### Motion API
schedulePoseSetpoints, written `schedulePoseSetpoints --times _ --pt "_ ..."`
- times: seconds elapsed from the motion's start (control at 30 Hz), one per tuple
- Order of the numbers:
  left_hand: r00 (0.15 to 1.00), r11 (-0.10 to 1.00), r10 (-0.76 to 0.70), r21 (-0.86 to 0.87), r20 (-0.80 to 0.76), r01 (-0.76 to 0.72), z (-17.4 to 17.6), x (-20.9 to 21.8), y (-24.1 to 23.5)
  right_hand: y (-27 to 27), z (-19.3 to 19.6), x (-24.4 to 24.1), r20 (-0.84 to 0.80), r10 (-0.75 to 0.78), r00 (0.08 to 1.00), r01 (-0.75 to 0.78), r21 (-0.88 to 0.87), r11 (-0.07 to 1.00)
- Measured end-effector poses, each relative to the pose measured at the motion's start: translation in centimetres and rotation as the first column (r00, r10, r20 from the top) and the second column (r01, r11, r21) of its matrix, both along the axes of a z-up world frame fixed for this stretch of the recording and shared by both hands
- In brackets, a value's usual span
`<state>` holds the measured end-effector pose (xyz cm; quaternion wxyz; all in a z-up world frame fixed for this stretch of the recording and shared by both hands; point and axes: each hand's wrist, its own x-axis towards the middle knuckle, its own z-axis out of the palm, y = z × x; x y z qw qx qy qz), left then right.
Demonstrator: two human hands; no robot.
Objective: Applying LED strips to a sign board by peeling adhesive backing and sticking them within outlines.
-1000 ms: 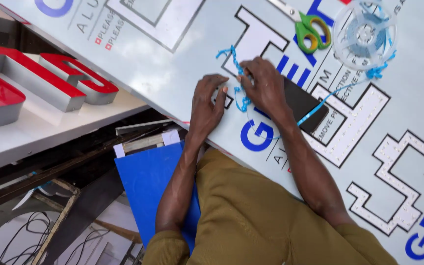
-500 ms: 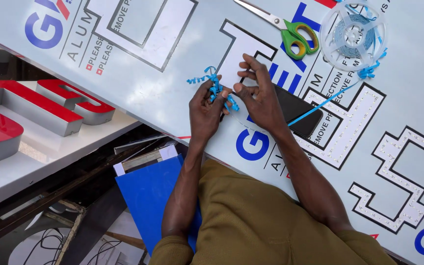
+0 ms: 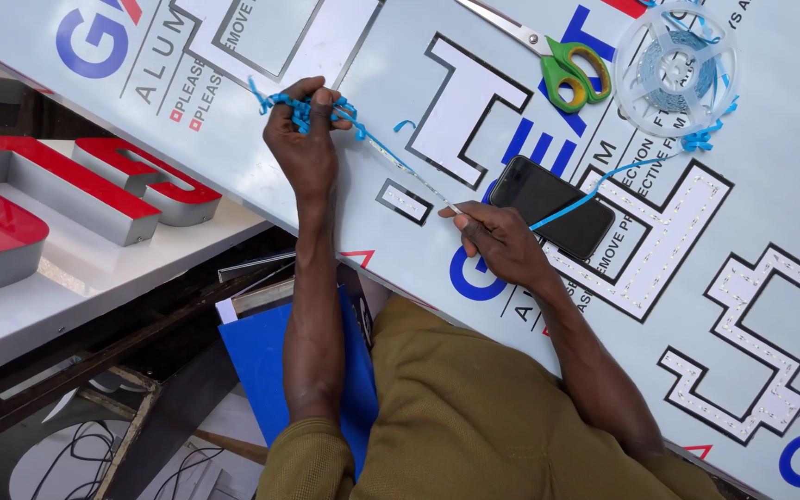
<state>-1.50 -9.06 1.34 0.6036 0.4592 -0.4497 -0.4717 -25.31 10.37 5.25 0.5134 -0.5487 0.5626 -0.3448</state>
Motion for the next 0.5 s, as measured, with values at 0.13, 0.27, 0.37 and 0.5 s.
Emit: schedulePoseSetpoints --times 0.13,0.27,0.37,0.5 --pt "0.997 0.993 0.066 -0.096 -0.034 -0.069 -0.5 3.1 -2.2 0.8 -0.3 -1.1 -0.009 -0.001 1.0 0.001 -0.008 1.0" --pt "0.731 0.965 -0.243 0.082 0.638 0.25 0.7 6.9 -1.7 0.6 0.1 -1.3 0.052 -0.051 0.997 0.047 0.079 0.996" --pt "0.508 0.893 -0.424 0.254 0.75 0.371 2.8 8.5 -0.1 0.5 -0.4 -0.7 0.141 -0.047 0.989 0.033 0.1 0.994" --pt "0.818 0.843 -0.468 -0.106 0.334 0.526 4.7 5.3 3.0 0.4 -2.6 -0.6 0.323 -0.04 0.946 0.014 0.084 0.996"
